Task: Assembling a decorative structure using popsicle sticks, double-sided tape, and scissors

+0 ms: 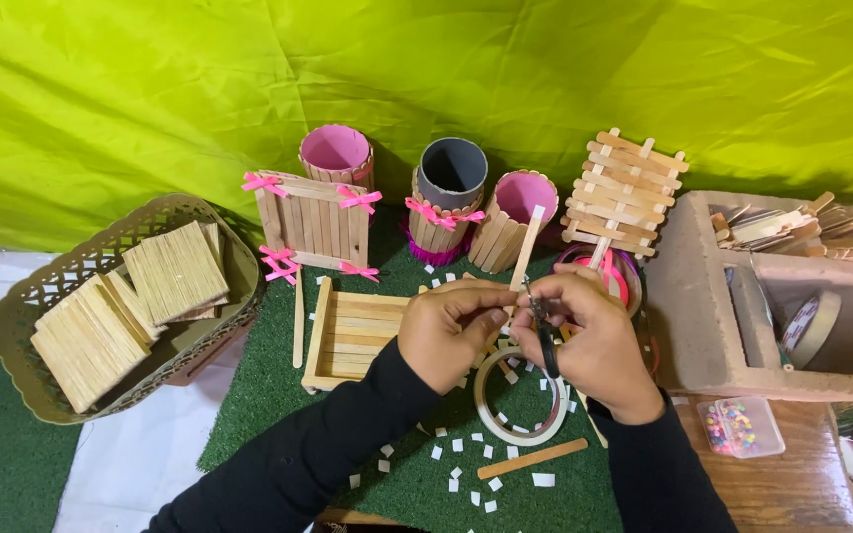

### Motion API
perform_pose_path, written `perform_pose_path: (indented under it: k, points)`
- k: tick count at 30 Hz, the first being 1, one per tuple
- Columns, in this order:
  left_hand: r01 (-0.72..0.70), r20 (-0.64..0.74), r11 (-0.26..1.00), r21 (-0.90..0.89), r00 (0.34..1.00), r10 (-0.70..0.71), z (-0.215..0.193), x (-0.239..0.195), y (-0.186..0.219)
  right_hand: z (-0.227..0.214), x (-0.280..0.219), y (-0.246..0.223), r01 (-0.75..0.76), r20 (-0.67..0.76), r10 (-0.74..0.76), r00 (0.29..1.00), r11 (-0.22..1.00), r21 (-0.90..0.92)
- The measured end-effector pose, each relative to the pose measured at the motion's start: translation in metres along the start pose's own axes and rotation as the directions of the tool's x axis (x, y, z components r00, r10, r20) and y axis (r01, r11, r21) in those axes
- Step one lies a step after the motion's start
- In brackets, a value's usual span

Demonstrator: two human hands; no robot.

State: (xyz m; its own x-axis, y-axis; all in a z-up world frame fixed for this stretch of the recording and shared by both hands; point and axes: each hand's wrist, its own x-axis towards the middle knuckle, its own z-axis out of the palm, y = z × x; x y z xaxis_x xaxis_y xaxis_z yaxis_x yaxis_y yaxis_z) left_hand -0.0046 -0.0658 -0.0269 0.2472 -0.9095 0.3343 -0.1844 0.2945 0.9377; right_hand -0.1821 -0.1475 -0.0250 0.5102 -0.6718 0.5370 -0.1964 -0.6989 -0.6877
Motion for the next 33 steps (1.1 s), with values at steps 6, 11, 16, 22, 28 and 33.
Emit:
perform_pose_path:
  k: [6,11,16,22,28,33]
  points:
    - [0.033,0.002,0.999,0.016,0.999,-0.033,0.001,-0.001,0.001,0.0,0.003,-0.006,0.001,0.003,-0.001,1.0,0.999,-0.035]
    - [0.047,0.009,0.999,-0.014,0.999,-0.047,0.0,-0.001,-0.001,0.001,0.006,-0.02,0.007,-0.018,-0.008,1.0,0.999,-0.052]
    - [0.049,-0.004,0.998,-0.039,0.999,-0.049,0.001,-0.001,-0.001,0.003,0.003,-0.012,0.026,-0.027,-0.028,0.999,0.998,-0.065]
    - [0.045,-0.007,0.997,-0.055,0.999,-0.046,0.001,-0.002,0.001,0.002,0.001,-0.005,0.028,-0.028,-0.03,0.999,0.998,-0.061]
    - [0.037,-0.042,0.997,-0.062,0.998,-0.039,0.005,-0.002,0.005,0.002,0.0,-0.007,-0.038,-0.031,0.036,0.999,0.997,-0.072]
    - [0.025,-0.068,0.996,-0.084,0.997,-0.031,0.006,-0.003,0.003,0.002,0.0,-0.01,-0.073,-0.053,0.069,0.996,0.995,-0.067]
